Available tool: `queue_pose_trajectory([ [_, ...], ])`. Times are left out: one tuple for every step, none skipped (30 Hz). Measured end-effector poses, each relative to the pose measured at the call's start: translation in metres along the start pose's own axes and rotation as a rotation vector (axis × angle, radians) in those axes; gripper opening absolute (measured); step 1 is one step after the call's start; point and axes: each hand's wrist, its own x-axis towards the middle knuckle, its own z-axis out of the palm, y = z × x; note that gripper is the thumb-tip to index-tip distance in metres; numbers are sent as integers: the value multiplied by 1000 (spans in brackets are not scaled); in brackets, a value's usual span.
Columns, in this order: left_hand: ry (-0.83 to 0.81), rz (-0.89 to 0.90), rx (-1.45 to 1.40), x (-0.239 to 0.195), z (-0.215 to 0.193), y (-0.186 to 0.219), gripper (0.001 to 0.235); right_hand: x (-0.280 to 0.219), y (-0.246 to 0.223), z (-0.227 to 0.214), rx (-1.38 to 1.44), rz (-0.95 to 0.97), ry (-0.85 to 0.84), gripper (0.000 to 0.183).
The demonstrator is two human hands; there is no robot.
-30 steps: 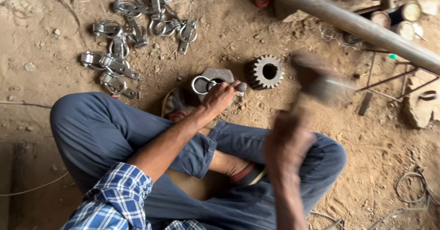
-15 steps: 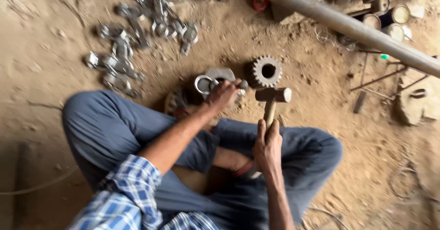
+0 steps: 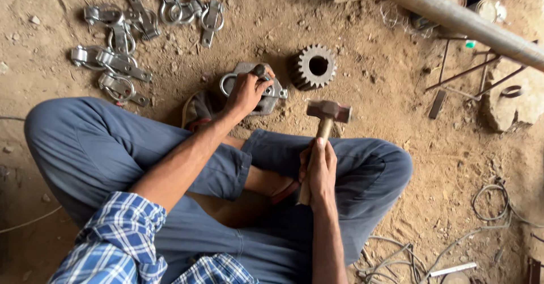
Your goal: The person assembles metal components on a dirt floor by inserting pins into a metal housing and securing them using a hammer.
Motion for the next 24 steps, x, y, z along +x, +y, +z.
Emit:
queue_pose_trajectory([
  [-31, -28, 18, -1, 2, 0, 13, 1, 0, 0, -9, 4, -10, 35],
  [-46, -24, 19, -2, 5, -1, 13, 2, -1, 0, -17, 7, -19, 35],
  [-61, -13, 20, 0, 6, -2, 12, 4, -3, 0, -1, 6, -21, 35],
  [-75, -2, 21, 2, 8, -4, 12, 7, -4, -1, 14, 4, -22, 35],
  [-102, -33, 44, 2, 11, -7, 13, 8, -4, -3, 28, 7, -24, 35],
  [-128, -64, 67, 1, 12, -9, 14, 9, -4, -5, 44, 4, -24, 36],
  [-157, -99, 91, -2, 14, -12, 15, 9, -3, -6, 61, 5, -25, 36],
  [-129, -73, 71, -4, 15, -15, 15, 9, -2, -7, 78, 6, -25, 37],
  [-102, -45, 52, -6, 15, -17, 16, 8, -1, -7, 94, 8, -35, 36],
  [-74, -16, 32, -7, 16, -19, 16, 8, -1, -7, 109, 10, -44, 36],
  [-87, -37, 61, -7, 16, -21, 16, 8, -1, -7, 124, 10, -53, 35],
  [-99, -58, 90, -7, 16, -23, 17, 9, -1, -7, 121, 16, -50, 35],
  [-110, -79, 119, -6, 16, -24, 17, 10, -2, -6, 116, 22, -47, 35],
  [-110, -70, 121, -5, 17, -24, 17, 10, -3, -6, 111, 28, -45, 36],
  [-110, -63, 123, -4, 18, -24, 17, 11, -4, -7, 103, 25, -44, 36],
  [-109, -56, 125, -5, 18, -24, 17, 11, -4, -7, 95, 22, -43, 36],
  [-123, -65, 128, -5, 18, -23, 16, 11, -4, -7, 86, 22, -41, 37],
  [-136, -73, 131, -7, 18, -22, 16, 10, -3, -7, 87, 19, -42, 37],
  [-147, -81, 133, -8, 19, -21, 15, 10, -3, -8, 86, 15, -44, 37],
  [-159, -90, 152, -9, 19, -20, 15, 10, -3, -8, 85, 11, -47, 36],
  [-169, -95, 171, -8, 19, -19, 16, 11, -3, -8, 82, 14, -43, 37],
  [-179, -100, 191, -7, 19, -18, 16, 11, -3, -7, 80, 18, -38, 38],
  [-163, -28, 206, -5, 19, -17, 18, 13, -4, -6, 74, 17, -34, 38],
  [-147, 43, 220, -4, 20, -15, 20, 13, -4, -4, 44, -1, -28, 39],
])
